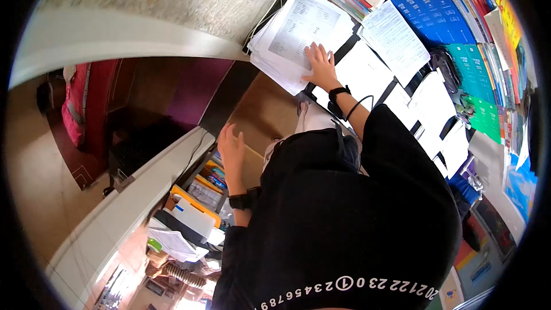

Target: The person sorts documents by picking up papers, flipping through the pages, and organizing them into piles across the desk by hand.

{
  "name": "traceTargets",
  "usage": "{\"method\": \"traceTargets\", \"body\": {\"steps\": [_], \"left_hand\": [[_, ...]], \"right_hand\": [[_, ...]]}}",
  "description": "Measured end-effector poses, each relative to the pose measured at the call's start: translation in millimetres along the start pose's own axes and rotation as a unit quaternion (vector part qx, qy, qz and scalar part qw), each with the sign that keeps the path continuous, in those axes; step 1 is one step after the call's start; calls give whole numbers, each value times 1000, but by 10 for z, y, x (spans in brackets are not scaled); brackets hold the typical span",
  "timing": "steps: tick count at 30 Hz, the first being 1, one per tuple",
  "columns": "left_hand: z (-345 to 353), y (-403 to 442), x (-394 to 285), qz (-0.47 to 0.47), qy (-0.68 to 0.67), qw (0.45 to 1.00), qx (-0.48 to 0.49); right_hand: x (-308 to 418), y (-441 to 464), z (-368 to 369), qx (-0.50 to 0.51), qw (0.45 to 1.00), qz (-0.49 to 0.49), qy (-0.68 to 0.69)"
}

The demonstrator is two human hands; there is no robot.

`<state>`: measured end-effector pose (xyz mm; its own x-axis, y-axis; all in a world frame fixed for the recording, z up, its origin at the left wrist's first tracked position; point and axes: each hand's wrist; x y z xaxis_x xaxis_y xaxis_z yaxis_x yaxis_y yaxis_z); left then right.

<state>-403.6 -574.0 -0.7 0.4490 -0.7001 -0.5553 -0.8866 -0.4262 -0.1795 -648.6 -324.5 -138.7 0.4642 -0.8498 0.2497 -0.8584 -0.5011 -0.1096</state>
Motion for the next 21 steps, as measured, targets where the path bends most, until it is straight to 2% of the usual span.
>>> {"method": "traceTargets", "body": {"steps": [4, 5, 8, 16, 17, 21], "left_hand": [[181, 263, -206, 42, -28, 997, 62], [231, 348, -251, 78, -34, 994, 67], [313, 589, -414, 88, -37, 989, 116], [690, 1474, -603, 225, -35, 956, 186], [801, 1600, -552, 255, -20, 952, 171], [1152, 2167, -316, 241, -71, 953, 172]], "right_hand": [[11, 24, -37, -6, 1000, 0, 11], [13, 30, -42, -1, 1000, 5, 6], [-20, 35, -111, -19, 1000, 2, 4], [-35, 83, -282, -2, 1000, 17, 3], [-35, 105, -332, 1, 1000, 20, 2], [89, 112, -230, 4, 999, 52, 13]]}}
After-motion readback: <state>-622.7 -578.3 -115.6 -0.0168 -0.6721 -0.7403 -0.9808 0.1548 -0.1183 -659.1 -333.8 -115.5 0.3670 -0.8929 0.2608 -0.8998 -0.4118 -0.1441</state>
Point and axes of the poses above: each hand's wrist, its own y-axis towards the middle knuckle, its own z-axis out of the palm, x = y × z, and after that the axes turned 5 degrees about -y, right-handed
